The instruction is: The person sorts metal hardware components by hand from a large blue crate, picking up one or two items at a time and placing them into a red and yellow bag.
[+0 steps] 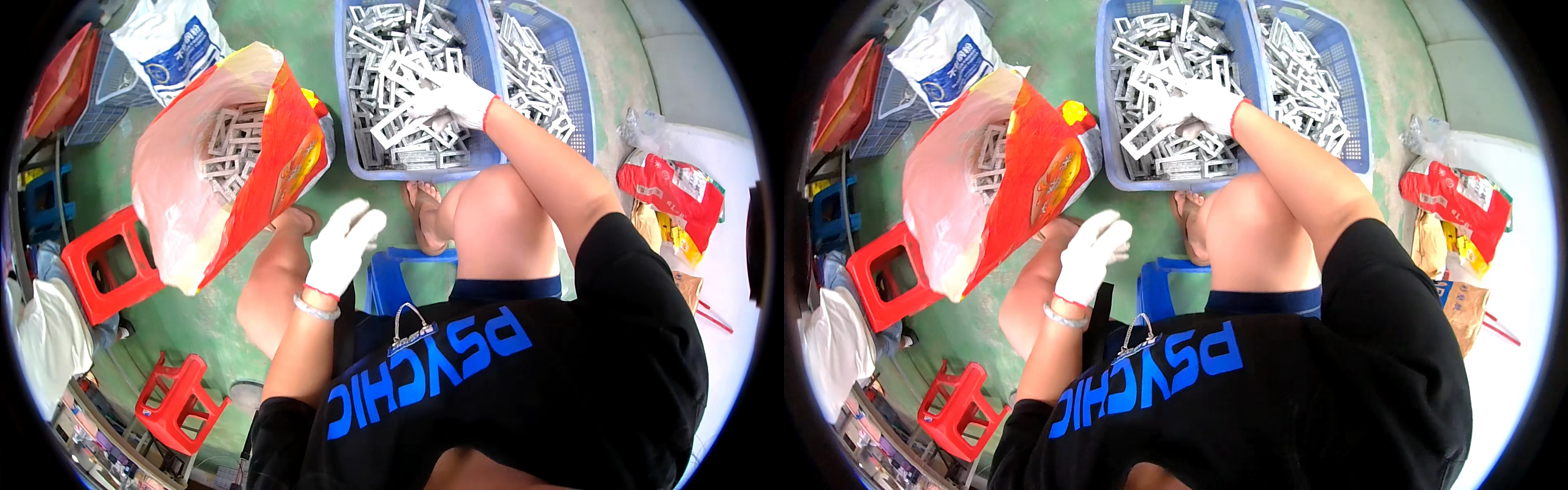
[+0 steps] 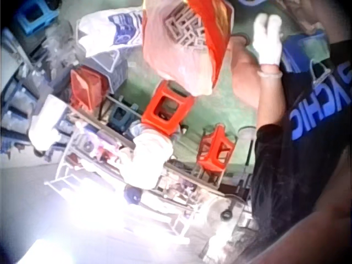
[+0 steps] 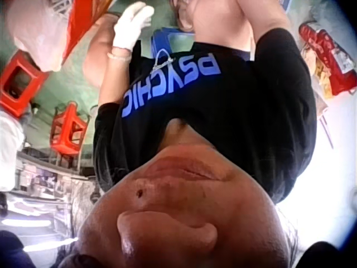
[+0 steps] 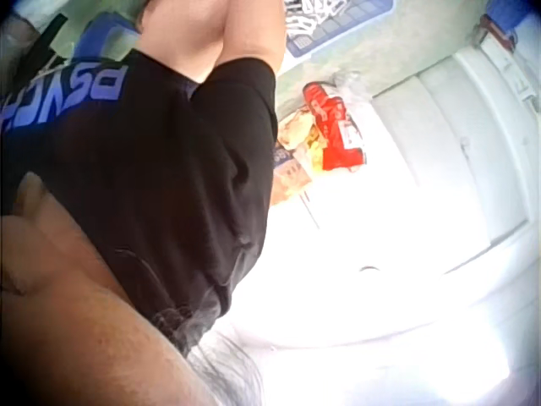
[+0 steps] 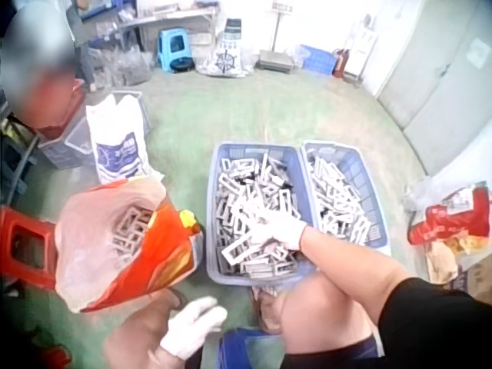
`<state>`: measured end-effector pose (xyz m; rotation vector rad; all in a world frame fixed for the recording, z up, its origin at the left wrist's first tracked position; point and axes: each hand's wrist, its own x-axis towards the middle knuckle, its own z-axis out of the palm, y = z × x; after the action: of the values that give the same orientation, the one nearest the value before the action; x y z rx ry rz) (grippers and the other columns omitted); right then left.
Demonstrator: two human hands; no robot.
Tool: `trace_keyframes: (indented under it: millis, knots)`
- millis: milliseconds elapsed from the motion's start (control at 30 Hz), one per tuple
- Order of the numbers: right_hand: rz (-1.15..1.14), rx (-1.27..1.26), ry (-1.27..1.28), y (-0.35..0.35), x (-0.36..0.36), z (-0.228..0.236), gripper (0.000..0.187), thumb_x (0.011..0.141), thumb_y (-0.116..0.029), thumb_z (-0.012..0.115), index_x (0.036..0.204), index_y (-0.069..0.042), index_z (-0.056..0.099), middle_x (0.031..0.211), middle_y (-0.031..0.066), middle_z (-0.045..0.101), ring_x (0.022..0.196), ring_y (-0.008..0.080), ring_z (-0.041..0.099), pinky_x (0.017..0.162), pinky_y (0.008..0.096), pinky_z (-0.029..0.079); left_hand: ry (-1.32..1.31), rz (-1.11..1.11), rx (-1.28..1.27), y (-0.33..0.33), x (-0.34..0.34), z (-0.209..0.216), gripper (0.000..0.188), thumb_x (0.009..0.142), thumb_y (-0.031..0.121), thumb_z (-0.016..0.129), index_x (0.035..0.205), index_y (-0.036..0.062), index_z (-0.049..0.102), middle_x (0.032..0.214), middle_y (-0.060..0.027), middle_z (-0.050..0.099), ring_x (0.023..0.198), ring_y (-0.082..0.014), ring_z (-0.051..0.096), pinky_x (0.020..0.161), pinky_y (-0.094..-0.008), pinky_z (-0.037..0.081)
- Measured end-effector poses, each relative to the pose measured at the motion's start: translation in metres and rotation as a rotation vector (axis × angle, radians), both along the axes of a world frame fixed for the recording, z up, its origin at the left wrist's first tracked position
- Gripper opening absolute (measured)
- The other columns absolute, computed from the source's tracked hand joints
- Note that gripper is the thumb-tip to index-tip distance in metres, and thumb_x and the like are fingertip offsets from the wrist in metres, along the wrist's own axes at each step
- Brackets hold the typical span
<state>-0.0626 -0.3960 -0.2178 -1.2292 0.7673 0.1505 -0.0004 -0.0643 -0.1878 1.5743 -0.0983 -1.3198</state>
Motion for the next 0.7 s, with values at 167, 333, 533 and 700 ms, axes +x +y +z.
trace_keyframes:
  millis: [167, 333, 533, 700]
  knots:
    - [-0.068, 0.104, -0.339, 0.065, -0.042, 0.084, 0.048, 0.082, 0.002, 0.066, 0.128, 0.002, 0.053, 0.095, 0.0139, 0.07, 0.077, 0.0195, 0.07, 0.062, 0.0303, 0.057, -0.007, 0.132, -0.32, -0.007, -0.009, 0.06, 0.061, 0.09, 0.017, 0.071, 0.141, -0.0003, 0.042, 0.115, -0.0103, 0.064, 0.093, -0.0153, 0.065, 0.079, -0.0294, 0.056]
    - [-0.085, 0.222, -0.546, 0.139, -0.09, 0.151, 0.072, 0.079, 0.011, 0.068, 0.144, -0.003, 0.04, 0.105, 0.0171, 0.066, 0.09, 0.0243, 0.07, 0.078, 0.0363, 0.06, -0.25, 0.035, -0.438, 0.009, -0.037, 0.124, 0.04, 0.091, 0.009, 0.069, 0.126, -0.0047, 0.055, 0.099, -0.0069, 0.068, 0.086, -0.0123, 0.066, 0.072, -0.0258, 0.056]
    - [-0.009, 0.041, -0.614, 0.177, -0.124, 0.178, 0.06, 0.074, 0.007, 0.076, 0.128, -0.002, 0.052, 0.103, 0.0104, 0.066, 0.099, 0.0206, 0.067, 0.078, 0.0337, 0.059, -0.343, 0.106, -0.483, 0.049, -0.076, 0.164, 0.037, 0.09, 0.008, 0.069, 0.123, -0.0051, 0.058, 0.101, -0.0108, 0.069, 0.082, -0.0148, 0.068, 0.068, -0.0258, 0.057]
    - [-0.02, 0.009, -0.639, 0.198, -0.138, 0.191, 0.04, 0.077, -0.004, 0.079, 0.112, 0.001, 0.06, 0.096, 0.0097, 0.068, 0.086, 0.0166, 0.068, 0.068, 0.0282, 0.056, -0.304, 0.145, -0.522, 0.065, -0.096, 0.175, 0.041, 0.091, 0.005, 0.065, 0.129, -0.0052, 0.052, 0.106, -0.0147, 0.067, 0.082, -0.0206, 0.07, 0.068, -0.0298, 0.059]
